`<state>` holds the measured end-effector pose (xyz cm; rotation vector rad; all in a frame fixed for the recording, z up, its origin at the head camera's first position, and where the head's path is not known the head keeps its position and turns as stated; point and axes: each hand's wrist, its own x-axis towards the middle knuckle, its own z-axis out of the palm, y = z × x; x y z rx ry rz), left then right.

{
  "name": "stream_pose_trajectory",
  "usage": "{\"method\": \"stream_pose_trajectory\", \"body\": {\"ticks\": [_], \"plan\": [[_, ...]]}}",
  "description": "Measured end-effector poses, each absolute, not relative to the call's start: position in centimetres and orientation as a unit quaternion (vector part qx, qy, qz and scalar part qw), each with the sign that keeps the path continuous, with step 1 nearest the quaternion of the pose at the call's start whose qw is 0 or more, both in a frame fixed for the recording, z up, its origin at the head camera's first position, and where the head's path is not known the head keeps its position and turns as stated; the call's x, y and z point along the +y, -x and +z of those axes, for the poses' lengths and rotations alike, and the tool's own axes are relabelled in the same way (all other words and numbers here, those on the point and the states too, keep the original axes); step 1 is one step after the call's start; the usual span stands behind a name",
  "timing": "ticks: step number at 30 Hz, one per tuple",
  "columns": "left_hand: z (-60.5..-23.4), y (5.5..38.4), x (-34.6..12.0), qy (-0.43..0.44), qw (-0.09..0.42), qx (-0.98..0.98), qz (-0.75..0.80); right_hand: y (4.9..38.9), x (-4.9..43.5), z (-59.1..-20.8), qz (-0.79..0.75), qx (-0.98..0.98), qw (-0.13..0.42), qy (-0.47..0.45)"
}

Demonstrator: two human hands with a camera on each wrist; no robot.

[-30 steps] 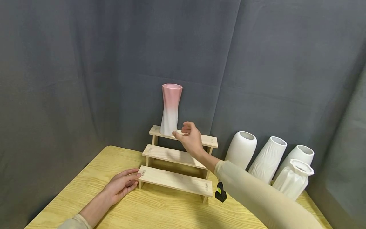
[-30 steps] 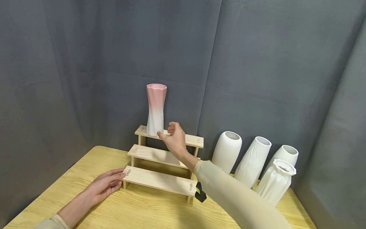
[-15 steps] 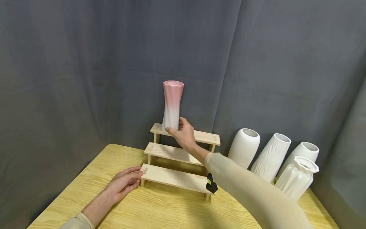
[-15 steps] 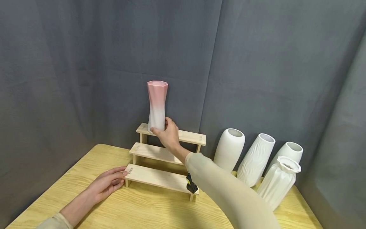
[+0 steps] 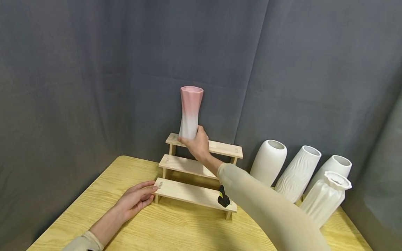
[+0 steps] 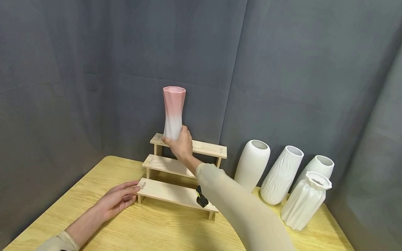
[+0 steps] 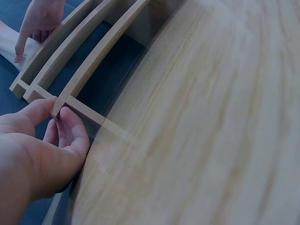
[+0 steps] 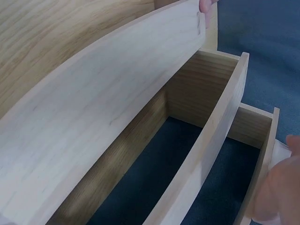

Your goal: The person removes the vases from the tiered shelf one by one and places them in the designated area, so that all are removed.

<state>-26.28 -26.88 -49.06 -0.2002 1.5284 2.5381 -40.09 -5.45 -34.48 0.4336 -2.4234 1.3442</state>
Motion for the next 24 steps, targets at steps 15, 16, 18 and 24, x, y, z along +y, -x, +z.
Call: {"method": "stream_pose_trajectory", "body": {"ticks": [15,16,18,24], "plan": [[-48.74,26.2,-26.95,0.069,0.091,0.51,0.853,40.19,-5.39,-34.6,0.511,-0.823,0.19,-0.161],[-48.75,26.17,-26.96,0.07,0.092,0.51,0.852,40.16,-5.32,-34.66,0.513,-0.821,0.19,-0.163],[-48.75,26.12,-26.99,0.069,0.094,0.51,0.852,40.14,-5.16,-34.71,0.517,-0.818,0.189,-0.167],[-48.71,26.11,-26.95,0.07,0.093,0.507,0.854,40.22,-4.81,-34.69,0.52,-0.814,0.185,-0.179]]}}
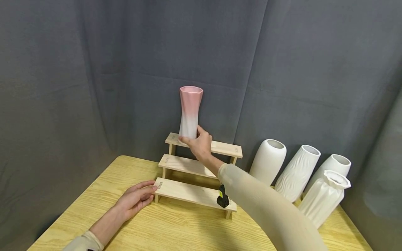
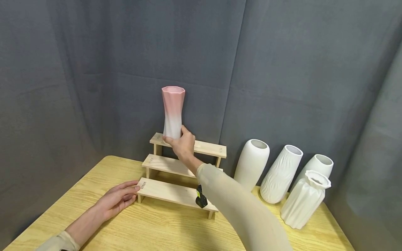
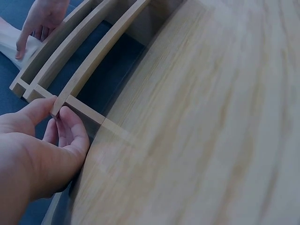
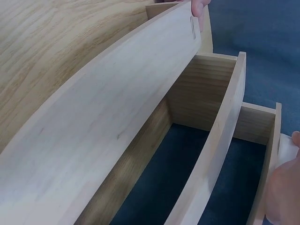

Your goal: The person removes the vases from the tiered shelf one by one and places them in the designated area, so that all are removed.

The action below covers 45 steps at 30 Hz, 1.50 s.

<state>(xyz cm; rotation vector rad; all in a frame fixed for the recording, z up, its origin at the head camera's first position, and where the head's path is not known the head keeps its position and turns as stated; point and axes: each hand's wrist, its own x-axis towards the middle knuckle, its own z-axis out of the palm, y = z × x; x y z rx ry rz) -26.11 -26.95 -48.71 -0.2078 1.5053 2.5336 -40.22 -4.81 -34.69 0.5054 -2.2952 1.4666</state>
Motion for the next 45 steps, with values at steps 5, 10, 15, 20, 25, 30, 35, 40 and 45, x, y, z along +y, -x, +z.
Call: {"method": "stream_pose_trajectory", "body": {"ticks": [5,10,15,20,25,30,35,40,45], "plan": [[-49.0,26.2,-26.9,0.076,0.097,0.507,0.853,40.0,-4.3,-34.7,0.517,-0.819,0.173,-0.179],[-49.3,26.2,-27.1,0.079,0.094,0.51,0.852,39.3,-4.0,-34.6,0.516,-0.818,0.168,-0.19],[-49.2,26.0,-27.8,0.073,0.1,0.512,0.85,38.4,-4.1,-33.9,0.506,-0.82,0.17,-0.207],[-49.1,26.0,-28.2,0.063,0.109,0.511,0.851,37.4,-3.8,-32.9,0.483,-0.83,0.179,-0.213],[-49.1,26.2,-28.4,0.063,0.113,0.507,0.852,36.2,-2.9,-32.1,0.476,-0.837,0.172,-0.207],[-49.1,26.4,-28.9,0.065,0.11,0.512,0.849,35.1,-2.0,-31.8,0.484,-0.835,0.163,-0.207],[-49.1,26.5,-29.5,0.07,0.11,0.513,0.848,33.8,-0.9,-31.5,0.49,-0.833,0.154,-0.205],[-49.5,26.6,-30.0,0.081,0.106,0.508,0.851,32.7,0.2,-31.4,0.486,-0.836,0.145,-0.211],[-49.8,26.7,-30.4,0.087,0.105,0.509,0.85,31.7,1.7,-31.8,0.485,-0.839,0.141,-0.204]]}}
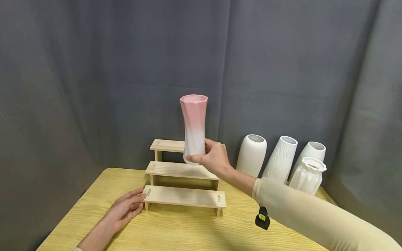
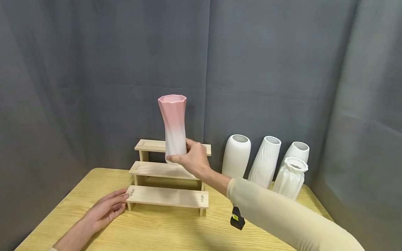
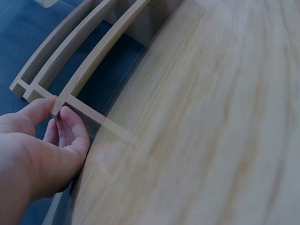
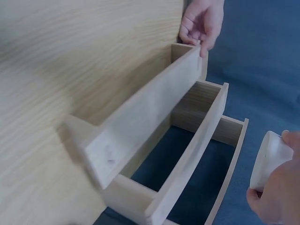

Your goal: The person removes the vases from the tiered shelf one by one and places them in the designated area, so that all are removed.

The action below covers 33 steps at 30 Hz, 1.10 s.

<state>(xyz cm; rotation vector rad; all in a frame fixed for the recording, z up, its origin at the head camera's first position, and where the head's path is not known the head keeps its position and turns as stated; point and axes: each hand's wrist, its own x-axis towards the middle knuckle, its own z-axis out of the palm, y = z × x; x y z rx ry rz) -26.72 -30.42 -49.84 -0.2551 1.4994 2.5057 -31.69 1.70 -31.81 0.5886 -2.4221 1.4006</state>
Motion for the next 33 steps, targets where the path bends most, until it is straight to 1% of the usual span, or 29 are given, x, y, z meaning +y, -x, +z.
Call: {"method": "stream_pose_trajectory", "body": {"ticks": [7,17,25,33], "plan": [[-50.7,25.9,-30.7,0.094,0.105,0.505,0.852,30.2,3.8,-33.2,0.479,-0.846,0.142,-0.183],[-51.0,25.9,-30.5,0.091,0.113,0.513,0.846,28.3,8.2,-35.2,0.502,-0.841,0.109,-0.169],[-50.3,26.6,-30.4,0.078,0.11,0.515,0.847,27.7,12.5,-37.3,0.516,-0.834,0.126,-0.149],[-49.9,26.6,-30.6,0.072,0.111,0.509,0.85,27.3,16.2,-39.7,0.49,-0.853,0.137,-0.121]]}}
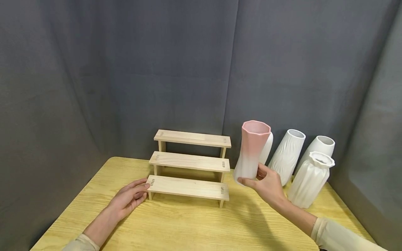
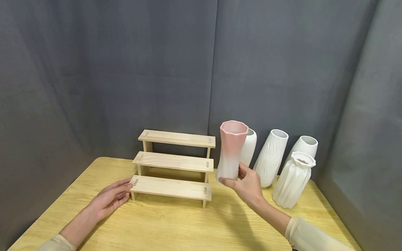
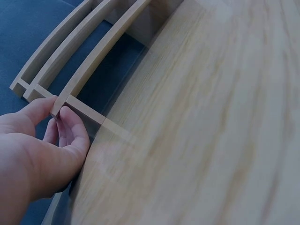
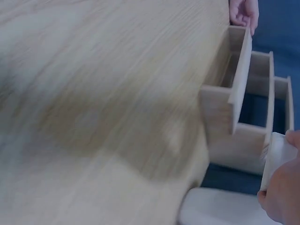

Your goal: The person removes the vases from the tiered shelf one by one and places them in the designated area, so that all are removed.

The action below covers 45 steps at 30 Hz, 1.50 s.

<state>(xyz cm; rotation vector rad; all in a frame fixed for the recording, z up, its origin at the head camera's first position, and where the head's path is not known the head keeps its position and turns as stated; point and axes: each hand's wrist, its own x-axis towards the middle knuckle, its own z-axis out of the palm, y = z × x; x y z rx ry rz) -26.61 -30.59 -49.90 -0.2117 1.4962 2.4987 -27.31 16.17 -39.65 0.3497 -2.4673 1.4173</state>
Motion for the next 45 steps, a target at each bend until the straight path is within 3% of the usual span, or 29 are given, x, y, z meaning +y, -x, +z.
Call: {"method": "stream_pose_trajectory", "body": {"ticks": [14,22,45], "plan": [[-49.8,25.8,-30.2,0.062,0.111,0.504,0.854,27.4,21.5,-44.6,0.467,-0.862,0.181,-0.073],[-49.9,25.6,-30.1,0.065,0.111,0.506,0.853,27.8,23.5,-46.5,0.45,-0.876,0.168,-0.039],[-50.3,25.4,-30.1,0.083,0.115,0.502,0.853,28.1,25.2,-49.5,0.368,-0.903,0.22,-0.017]]}}
